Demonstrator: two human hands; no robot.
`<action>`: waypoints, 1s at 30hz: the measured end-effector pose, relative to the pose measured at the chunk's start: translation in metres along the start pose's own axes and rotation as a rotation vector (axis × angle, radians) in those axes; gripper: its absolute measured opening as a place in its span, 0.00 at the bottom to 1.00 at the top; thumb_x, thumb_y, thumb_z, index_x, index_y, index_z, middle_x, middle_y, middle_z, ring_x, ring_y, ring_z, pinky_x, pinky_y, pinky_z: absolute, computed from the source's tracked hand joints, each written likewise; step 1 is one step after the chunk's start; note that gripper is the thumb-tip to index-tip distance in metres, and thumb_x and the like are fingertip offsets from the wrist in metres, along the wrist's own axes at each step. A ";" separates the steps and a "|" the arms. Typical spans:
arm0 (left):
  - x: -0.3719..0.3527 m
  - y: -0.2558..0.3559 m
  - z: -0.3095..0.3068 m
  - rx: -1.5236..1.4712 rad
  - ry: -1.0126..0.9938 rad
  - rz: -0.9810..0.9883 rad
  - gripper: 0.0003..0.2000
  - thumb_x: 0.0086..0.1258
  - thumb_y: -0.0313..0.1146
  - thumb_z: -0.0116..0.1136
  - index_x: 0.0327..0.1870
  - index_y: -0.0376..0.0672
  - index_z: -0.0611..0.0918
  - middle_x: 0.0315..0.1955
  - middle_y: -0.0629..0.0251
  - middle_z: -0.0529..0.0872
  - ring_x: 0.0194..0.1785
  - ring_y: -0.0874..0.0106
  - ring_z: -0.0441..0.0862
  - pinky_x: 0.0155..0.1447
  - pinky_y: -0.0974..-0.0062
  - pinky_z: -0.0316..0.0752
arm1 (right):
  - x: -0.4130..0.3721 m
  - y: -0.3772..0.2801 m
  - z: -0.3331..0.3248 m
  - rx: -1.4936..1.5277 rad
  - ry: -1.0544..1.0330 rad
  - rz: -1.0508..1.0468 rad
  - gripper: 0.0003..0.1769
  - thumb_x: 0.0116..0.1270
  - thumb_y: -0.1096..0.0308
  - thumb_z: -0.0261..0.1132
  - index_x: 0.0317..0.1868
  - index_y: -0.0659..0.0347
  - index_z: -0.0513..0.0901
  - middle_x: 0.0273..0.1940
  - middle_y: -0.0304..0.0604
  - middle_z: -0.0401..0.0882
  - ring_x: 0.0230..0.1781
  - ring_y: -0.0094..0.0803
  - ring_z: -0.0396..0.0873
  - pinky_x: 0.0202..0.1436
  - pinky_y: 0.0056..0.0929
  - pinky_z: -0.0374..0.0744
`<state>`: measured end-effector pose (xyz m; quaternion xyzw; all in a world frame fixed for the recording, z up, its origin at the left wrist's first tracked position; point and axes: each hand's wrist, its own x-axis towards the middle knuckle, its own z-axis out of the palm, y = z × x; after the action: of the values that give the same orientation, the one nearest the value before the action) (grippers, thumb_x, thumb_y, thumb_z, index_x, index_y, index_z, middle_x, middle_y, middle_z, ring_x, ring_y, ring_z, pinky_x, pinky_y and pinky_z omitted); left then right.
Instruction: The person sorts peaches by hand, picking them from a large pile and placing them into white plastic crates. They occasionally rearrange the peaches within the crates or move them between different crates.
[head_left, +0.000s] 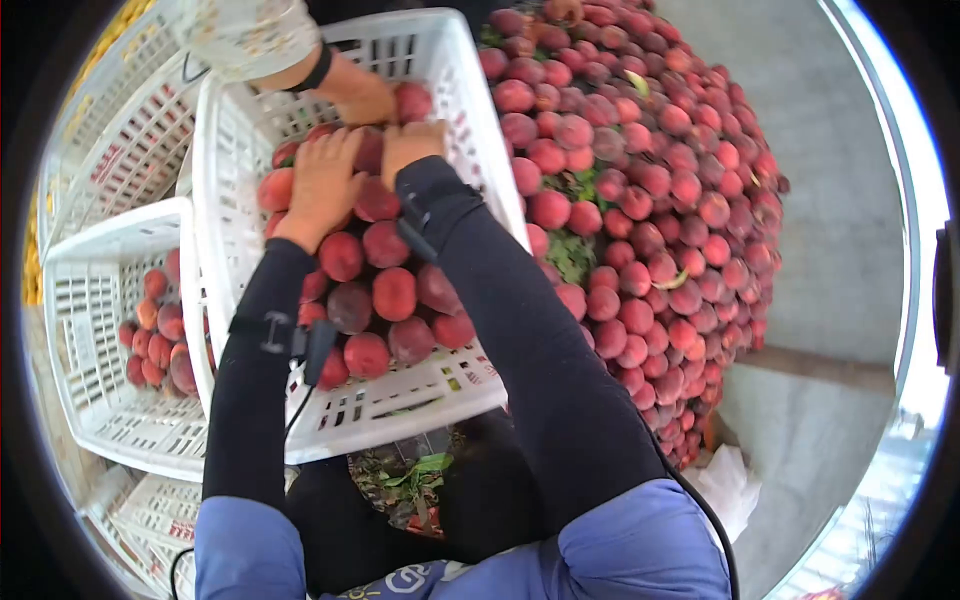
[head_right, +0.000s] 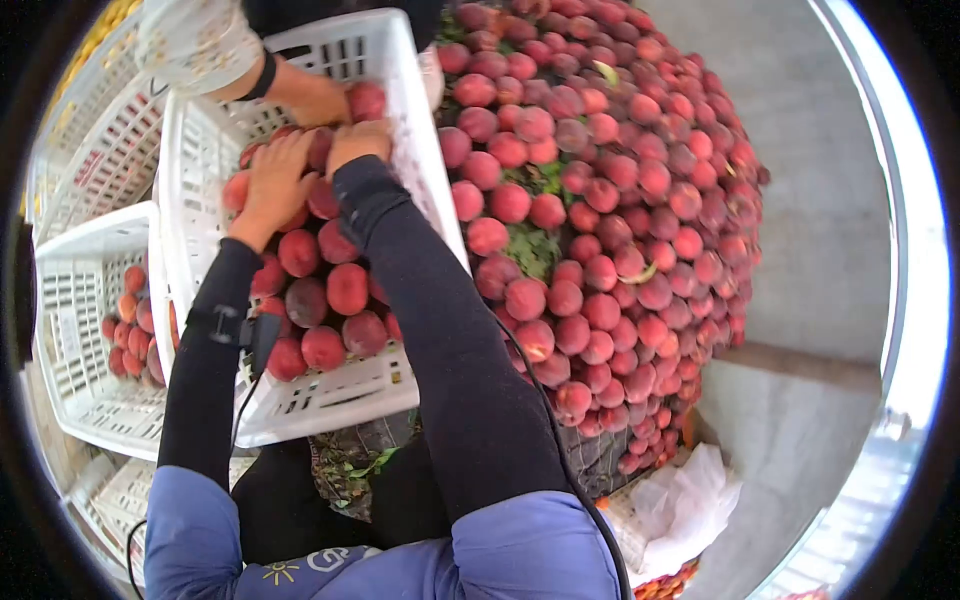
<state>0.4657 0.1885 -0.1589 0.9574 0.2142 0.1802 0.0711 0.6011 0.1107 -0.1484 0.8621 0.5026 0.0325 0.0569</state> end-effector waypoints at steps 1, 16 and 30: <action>-0.005 -0.002 -0.009 0.000 0.000 0.030 0.31 0.61 0.36 0.62 0.67 0.45 0.70 0.62 0.55 0.75 0.67 0.56 0.68 0.72 0.53 0.57 | -0.014 0.002 -0.022 0.052 -0.032 -0.025 0.22 0.59 0.58 0.59 0.54 0.52 0.81 0.45 0.47 0.84 0.53 0.43 0.78 0.57 0.50 0.67; -0.152 0.005 -0.161 -0.070 -0.053 -0.047 0.15 0.68 0.27 0.54 0.56 0.41 0.79 0.57 0.58 0.80 0.65 0.58 0.71 0.76 0.57 0.52 | -0.403 0.215 0.013 0.600 0.170 0.533 0.33 0.57 0.62 0.68 0.64 0.57 0.70 0.60 0.54 0.74 0.59 0.51 0.74 0.59 0.44 0.75; -0.144 0.029 -0.168 -0.036 -0.119 -0.078 0.16 0.67 0.31 0.59 0.56 0.45 0.81 0.54 0.63 0.83 0.65 0.67 0.74 0.73 0.53 0.56 | -0.290 0.186 -0.041 1.405 0.227 0.388 0.26 0.62 0.72 0.65 0.60 0.63 0.70 0.53 0.42 0.73 0.54 0.30 0.73 0.59 0.29 0.73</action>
<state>0.2929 0.1095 -0.0425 0.9559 0.2436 0.1239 0.1077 0.6138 -0.2298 -0.0829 0.7598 0.2463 -0.1987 -0.5679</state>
